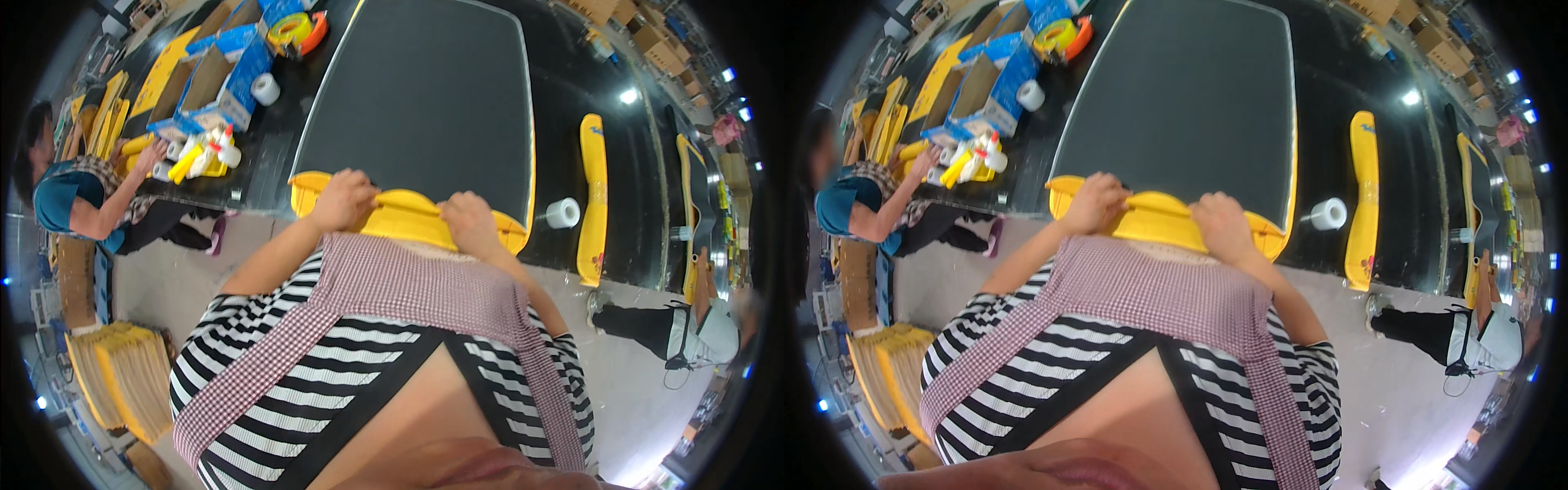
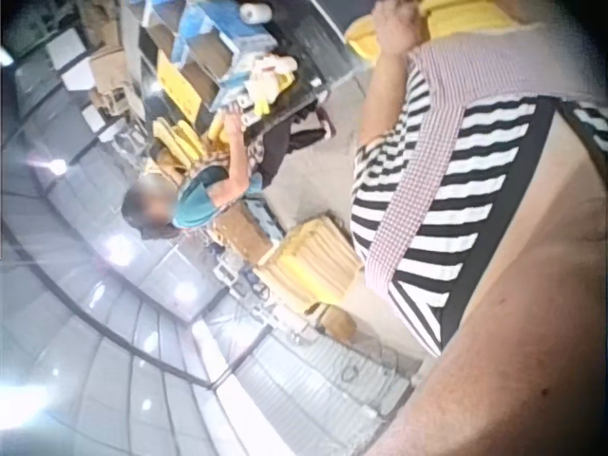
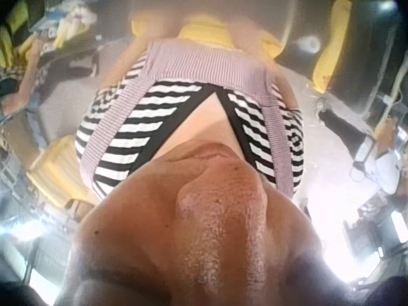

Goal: The person repeatedly rolls yellow mats with cartoon graphics on a black table, secures them with clear tape, and stacks them. The person also handles a black mat, placing it on the table and rolling it.

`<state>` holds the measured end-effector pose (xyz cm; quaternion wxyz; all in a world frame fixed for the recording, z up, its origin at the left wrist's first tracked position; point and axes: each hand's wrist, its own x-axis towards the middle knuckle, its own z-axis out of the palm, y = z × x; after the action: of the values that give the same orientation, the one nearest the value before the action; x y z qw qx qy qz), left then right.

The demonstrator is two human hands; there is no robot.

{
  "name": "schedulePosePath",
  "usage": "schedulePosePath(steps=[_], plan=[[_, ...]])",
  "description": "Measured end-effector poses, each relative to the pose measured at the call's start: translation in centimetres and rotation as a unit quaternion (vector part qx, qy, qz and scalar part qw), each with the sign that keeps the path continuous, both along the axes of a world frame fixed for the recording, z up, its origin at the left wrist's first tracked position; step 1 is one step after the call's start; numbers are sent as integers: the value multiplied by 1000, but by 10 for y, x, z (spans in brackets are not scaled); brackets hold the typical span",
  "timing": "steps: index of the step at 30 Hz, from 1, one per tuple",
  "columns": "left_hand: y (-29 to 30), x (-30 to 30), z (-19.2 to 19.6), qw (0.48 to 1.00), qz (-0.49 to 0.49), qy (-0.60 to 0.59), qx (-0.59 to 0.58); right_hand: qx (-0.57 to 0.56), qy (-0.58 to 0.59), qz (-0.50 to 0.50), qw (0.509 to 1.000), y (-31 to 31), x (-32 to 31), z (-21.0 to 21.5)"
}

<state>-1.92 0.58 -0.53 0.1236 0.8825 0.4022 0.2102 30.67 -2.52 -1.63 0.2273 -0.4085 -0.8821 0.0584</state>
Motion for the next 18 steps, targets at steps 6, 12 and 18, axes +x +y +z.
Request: schedulePosePath(steps=[6,12,18], plan=[[1,8,13,997,24,-5,-78,-54,48,-49,996,-6,-6,12],[-3,12,14,992,62,4,-114,-199,37,-105,974,-3,-11,23],[18,20,13,976,89,21,-199,-295,48,-176,938,14,-17,31]])
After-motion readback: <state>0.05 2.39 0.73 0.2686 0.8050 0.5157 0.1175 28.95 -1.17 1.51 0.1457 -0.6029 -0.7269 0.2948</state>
